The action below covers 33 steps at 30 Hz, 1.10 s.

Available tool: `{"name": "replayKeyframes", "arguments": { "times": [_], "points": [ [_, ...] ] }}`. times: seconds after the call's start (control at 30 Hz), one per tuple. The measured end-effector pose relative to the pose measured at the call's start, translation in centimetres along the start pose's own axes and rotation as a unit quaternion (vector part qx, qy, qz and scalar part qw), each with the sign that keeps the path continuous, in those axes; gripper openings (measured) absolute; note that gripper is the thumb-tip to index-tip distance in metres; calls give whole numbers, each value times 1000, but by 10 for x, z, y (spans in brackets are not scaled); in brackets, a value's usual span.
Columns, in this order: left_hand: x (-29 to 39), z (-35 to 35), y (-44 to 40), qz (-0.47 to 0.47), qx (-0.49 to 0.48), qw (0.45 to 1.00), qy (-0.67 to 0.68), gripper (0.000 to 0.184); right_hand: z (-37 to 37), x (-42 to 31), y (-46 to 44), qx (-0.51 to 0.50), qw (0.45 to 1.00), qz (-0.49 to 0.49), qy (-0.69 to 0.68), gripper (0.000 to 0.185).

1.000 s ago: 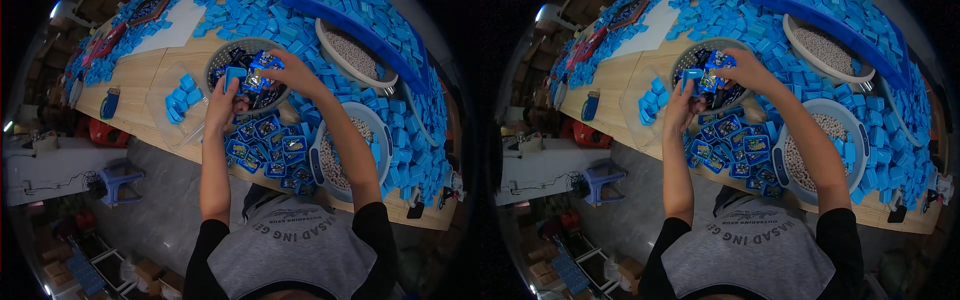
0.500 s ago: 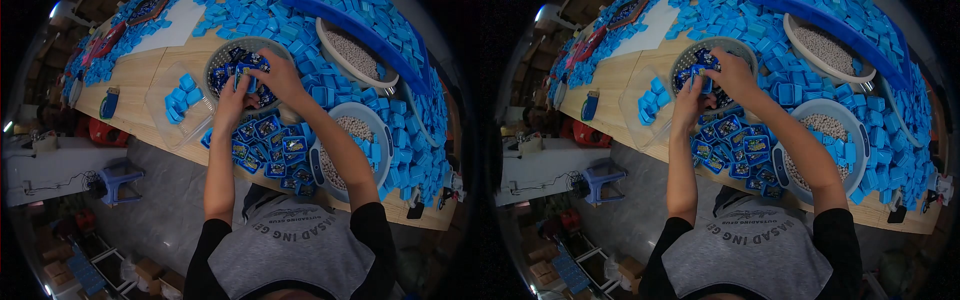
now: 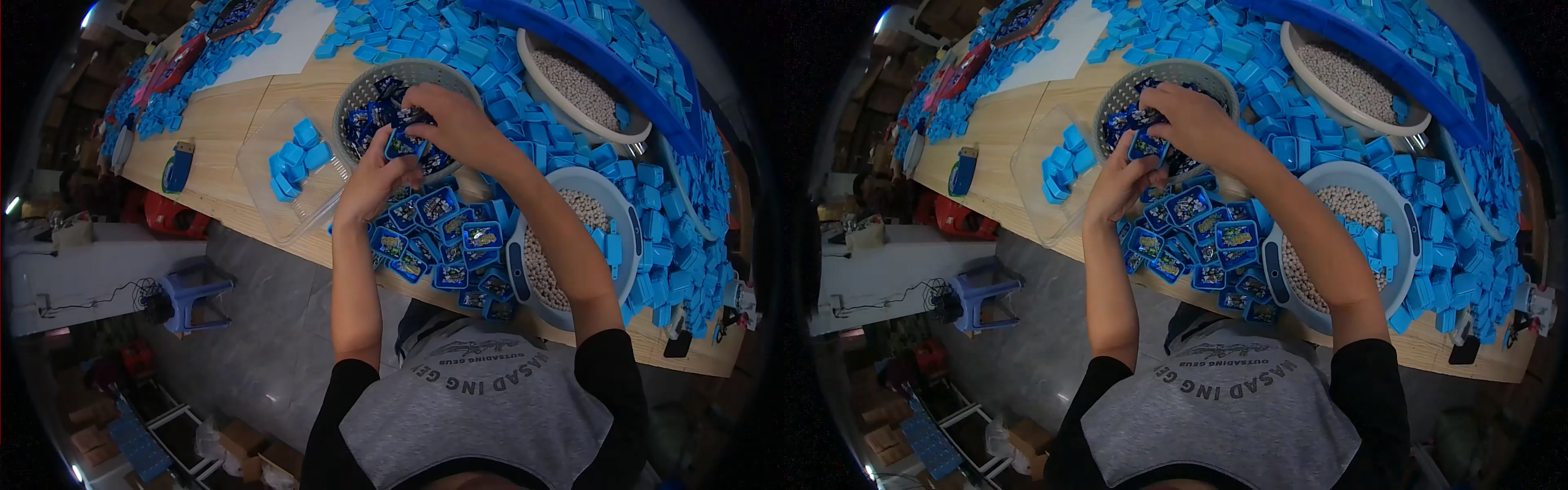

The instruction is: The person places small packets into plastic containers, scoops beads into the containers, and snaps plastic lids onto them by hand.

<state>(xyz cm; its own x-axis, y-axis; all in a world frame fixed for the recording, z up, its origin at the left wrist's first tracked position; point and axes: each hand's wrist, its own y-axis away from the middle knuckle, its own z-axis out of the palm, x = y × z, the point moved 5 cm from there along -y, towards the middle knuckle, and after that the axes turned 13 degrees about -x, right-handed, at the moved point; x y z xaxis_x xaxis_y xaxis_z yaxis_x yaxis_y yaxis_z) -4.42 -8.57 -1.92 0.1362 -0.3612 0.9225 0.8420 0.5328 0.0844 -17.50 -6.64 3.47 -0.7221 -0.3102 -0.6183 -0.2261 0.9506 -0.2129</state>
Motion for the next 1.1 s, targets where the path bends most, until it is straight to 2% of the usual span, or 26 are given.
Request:
{"name": "replayKeyframes", "arguments": {
  "times": [0.07, 0.1, 0.2, 0.27, 0.4, 0.5, 0.6, 0.7, 0.8, 0.83, 0.9, 1.03, 1.1],
  "points": [
    [5, 5, 2, -8, 80, 997, -19, 37, 0, -4, -2, -29, 999, 20, 30, 34],
    [7, 5, 3, -11, 119, 992, -28, 36, -1, -3, -3, -17, 1000, 12, -4, 36],
    [5, -3, -1, 44, 47, 998, -4, 31, -3, 2, -5, 0, 992, 8, -123, 41],
    [4, -7, -1, 56, 54, 997, 13, 27, -6, 7, -3, -24, 973, 29, -228, 42],
    [6, -1, 1, 51, 59, 997, -13, 24, -9, 8, 1, -37, 985, 17, -166, 44],
    [4, -2, 0, 60, 68, 995, -46, 22, 0, -2, 2, 36, 998, -44, -27, 38],
    [3, -7, 2, 71, 111, 990, -45, 22, 4, -10, 1, 35, 999, -21, -36, 34],
    [21, -19, 20, 126, 238, 960, -75, 21, -1, -2, -3, -52, 952, 66, -294, 29],
    [30, -39, 53, 160, 318, 929, -102, 19, 4, 26, -7, 2, 983, 59, -175, 26],
    [27, -39, 61, 152, 322, 927, -118, 18, 5, 29, -8, -8, 987, 81, -137, 27],
    [21, -38, 81, 137, 333, 920, -151, 16, 22, 55, -16, -60, 990, 117, -52, 37],
    [-11, -15, 97, 28, 356, 867, -347, 13, 66, 74, -19, -112, 969, 142, 167, 61],
    [-32, -15, 96, 7, 370, 831, -415, 11, 83, 81, -20, -199, 945, 199, 167, 63]
  ]
}}
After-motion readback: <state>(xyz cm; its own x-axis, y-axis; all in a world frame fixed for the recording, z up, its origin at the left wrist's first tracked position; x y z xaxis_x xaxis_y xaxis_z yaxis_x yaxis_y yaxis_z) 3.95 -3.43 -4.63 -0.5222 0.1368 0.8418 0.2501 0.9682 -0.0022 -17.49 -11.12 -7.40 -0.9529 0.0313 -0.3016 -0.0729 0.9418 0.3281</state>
